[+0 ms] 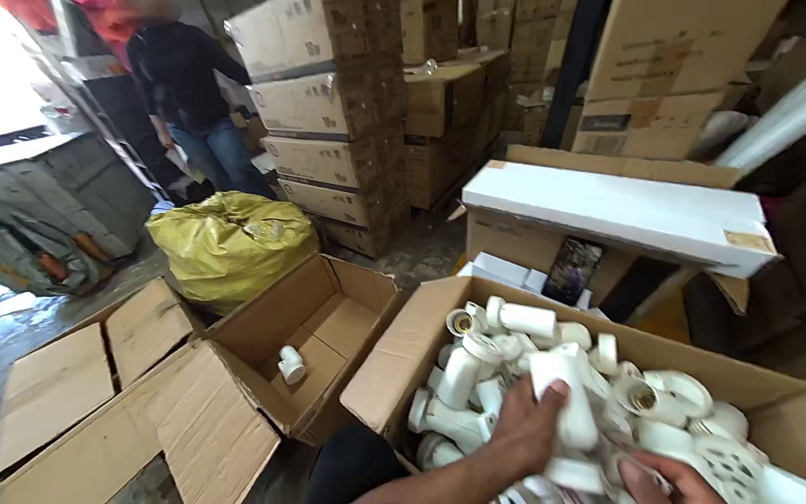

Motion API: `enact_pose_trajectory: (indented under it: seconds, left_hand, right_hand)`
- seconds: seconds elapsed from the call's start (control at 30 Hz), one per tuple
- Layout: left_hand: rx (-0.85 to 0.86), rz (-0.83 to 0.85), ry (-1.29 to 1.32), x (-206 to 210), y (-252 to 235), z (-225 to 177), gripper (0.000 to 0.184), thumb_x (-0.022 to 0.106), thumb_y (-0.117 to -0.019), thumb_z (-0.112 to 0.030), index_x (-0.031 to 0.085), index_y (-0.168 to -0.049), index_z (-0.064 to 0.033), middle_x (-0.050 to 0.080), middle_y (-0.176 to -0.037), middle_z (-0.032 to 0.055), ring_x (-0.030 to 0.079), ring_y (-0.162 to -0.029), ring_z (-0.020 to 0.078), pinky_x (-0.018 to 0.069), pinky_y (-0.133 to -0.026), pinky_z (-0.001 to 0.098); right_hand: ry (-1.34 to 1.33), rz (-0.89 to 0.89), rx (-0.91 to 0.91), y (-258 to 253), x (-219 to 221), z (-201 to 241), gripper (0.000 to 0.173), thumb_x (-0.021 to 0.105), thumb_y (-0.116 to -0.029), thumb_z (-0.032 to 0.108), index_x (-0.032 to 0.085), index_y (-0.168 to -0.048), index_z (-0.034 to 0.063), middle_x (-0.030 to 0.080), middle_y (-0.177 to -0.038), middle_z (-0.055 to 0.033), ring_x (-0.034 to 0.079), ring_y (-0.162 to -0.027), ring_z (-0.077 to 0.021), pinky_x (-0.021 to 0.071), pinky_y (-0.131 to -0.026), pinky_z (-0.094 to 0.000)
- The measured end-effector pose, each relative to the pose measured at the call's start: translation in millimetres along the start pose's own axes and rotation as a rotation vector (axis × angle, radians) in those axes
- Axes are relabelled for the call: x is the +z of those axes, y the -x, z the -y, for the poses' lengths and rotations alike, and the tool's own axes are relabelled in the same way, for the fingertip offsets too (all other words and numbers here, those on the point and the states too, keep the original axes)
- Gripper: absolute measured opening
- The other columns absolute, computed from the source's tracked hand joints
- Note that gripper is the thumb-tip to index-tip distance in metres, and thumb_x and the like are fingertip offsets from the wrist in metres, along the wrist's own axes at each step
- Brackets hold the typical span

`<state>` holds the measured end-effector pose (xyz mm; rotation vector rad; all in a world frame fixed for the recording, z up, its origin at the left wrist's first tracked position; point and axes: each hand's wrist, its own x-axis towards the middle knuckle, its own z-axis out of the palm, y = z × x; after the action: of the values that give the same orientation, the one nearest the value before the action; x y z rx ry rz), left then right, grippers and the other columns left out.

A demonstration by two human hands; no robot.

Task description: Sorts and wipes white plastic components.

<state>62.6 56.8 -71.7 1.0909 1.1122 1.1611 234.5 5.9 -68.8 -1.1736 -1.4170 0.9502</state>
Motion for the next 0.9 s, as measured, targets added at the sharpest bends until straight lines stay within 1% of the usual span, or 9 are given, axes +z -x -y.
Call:
enact_pose_trajectory:
  seconds: [0.17, 0.3, 0.37, 0.43, 0.47, 0.53, 0.6, 0.73, 0.9]
  left_hand:
    - [-0.068, -0.058, 0.115, -3, -3, -2, 0.059, 0.029, -0.1091, -0.044, 0.056, -0.129, 0.0042, 0.068, -0.108, 0.0153, 0.068, -0.099, 0.0188, 0.0579, -0.089, 0.0407]
    - [-0.016, -0.023, 0.169, -4, -5, 2, 0.059, 0.031, -0.1076, -0.045, 0.056, -0.127, 0.0049, 0.07, -0.104, 0.0133, 0.07, -0.094, 0.0173, 0.0599, -0.086, 0.0377]
    - [0.023, 0.01, 0.216, -5, -5, 3, 0.056, 0.039, -0.1053, -0.044, 0.052, -0.129, 0.0054, 0.07, -0.103, 0.0121, 0.07, -0.094, 0.0162, 0.0601, -0.087, 0.0359]
    - [0.049, 0.027, 0.252, -3, -5, 3, 0.056, 0.048, -0.102, -0.043, 0.049, -0.131, 0.0055, 0.07, -0.103, 0.0114, 0.071, -0.093, 0.016, 0.0601, -0.087, 0.0349]
    - [0.057, 0.033, 0.253, -3, -4, 3, 0.057, 0.048, -0.1019, -0.044, 0.049, -0.131, 0.0054, 0.07, -0.103, 0.011, 0.071, -0.093, 0.0157, 0.0601, -0.087, 0.0346]
    - [0.052, 0.04, 0.235, -2, -2, 3, 0.058, 0.044, -0.1038, -0.046, 0.05, -0.13, 0.0054, 0.071, -0.103, 0.0112, 0.071, -0.095, 0.0156, 0.0602, -0.088, 0.035]
    - [0.025, 0.016, 0.191, -1, -1, 3, 0.059, 0.037, -0.1049, -0.048, 0.052, -0.129, 0.0043, 0.07, -0.105, 0.0109, 0.07, -0.097, 0.0145, 0.0596, -0.089, 0.0349]
    - [-0.051, 0.008, 0.173, -1, 0, 4, 0.067, 0.024, -0.1083, -0.049, 0.051, -0.137, 0.0041, 0.068, -0.121, 0.0158, 0.067, -0.112, 0.0173, 0.0557, -0.099, 0.0375]
    - [-0.047, 0.019, 0.19, -1, -1, 5, 0.064, 0.026, -0.1077, -0.048, 0.053, -0.133, 0.0048, 0.069, -0.118, 0.0156, 0.068, -0.109, 0.0174, 0.0563, -0.097, 0.0374]
  right_hand:
    - [-0.138, -0.209, 0.309, -8, 4, 3, 0.012, 0.053, -0.1004, 0.016, 0.063, -0.101, 0.0081, 0.063, -0.077, 0.0058, 0.06, -0.066, -0.0017, 0.0519, -0.061, -0.0193]
    - [-0.347, -0.352, 0.497, -17, -5, 4, 0.019, 0.047, -0.1076, 0.021, 0.06, -0.104, 0.0087, 0.063, -0.08, 0.0013, 0.061, -0.067, -0.0055, 0.0513, -0.057, -0.0225]
    - [-0.44, -0.392, 0.45, -20, -10, 11, 0.017, 0.045, -0.1082, 0.018, 0.058, -0.104, 0.0094, 0.063, -0.08, 0.0012, 0.061, -0.066, -0.0057, 0.0532, -0.057, -0.022]
    - [-0.503, -0.356, 0.32, -20, -12, 15, 0.016, 0.045, -0.1056, 0.011, 0.059, -0.113, 0.0054, 0.067, -0.087, -0.0014, 0.066, -0.072, -0.0075, 0.0582, -0.062, -0.0233]
    - [-0.505, -0.313, 0.248, -18, -11, 16, 0.021, 0.048, -0.1008, 0.006, 0.058, -0.119, 0.0013, 0.069, -0.092, -0.0043, 0.068, -0.075, -0.0096, 0.06, -0.065, -0.0251]
    - [-0.425, -0.22, 0.152, -12, -5, 21, 0.031, 0.059, -0.0932, 0.003, 0.058, -0.124, -0.0036, 0.071, -0.096, -0.0077, 0.069, -0.078, -0.0119, 0.0607, -0.068, -0.027]
    - [-0.323, -0.153, 0.077, -7, 3, 23, 0.029, 0.063, -0.0929, 0.003, 0.062, -0.121, -0.0052, 0.072, -0.095, -0.0072, 0.069, -0.078, -0.0113, 0.0604, -0.068, -0.0262]
    - [-0.218, -0.109, -0.015, -4, 11, 21, 0.026, 0.067, -0.092, 0.004, 0.066, -0.116, -0.0053, 0.073, -0.096, -0.0068, 0.07, -0.082, -0.0105, 0.0606, -0.072, -0.0241]
    - [-0.179, -0.083, -0.087, -2, 7, 18, 0.028, 0.07, -0.0916, 0.006, 0.068, -0.117, -0.006, 0.074, -0.099, -0.0073, 0.071, -0.083, -0.0104, 0.0612, -0.073, -0.0241]
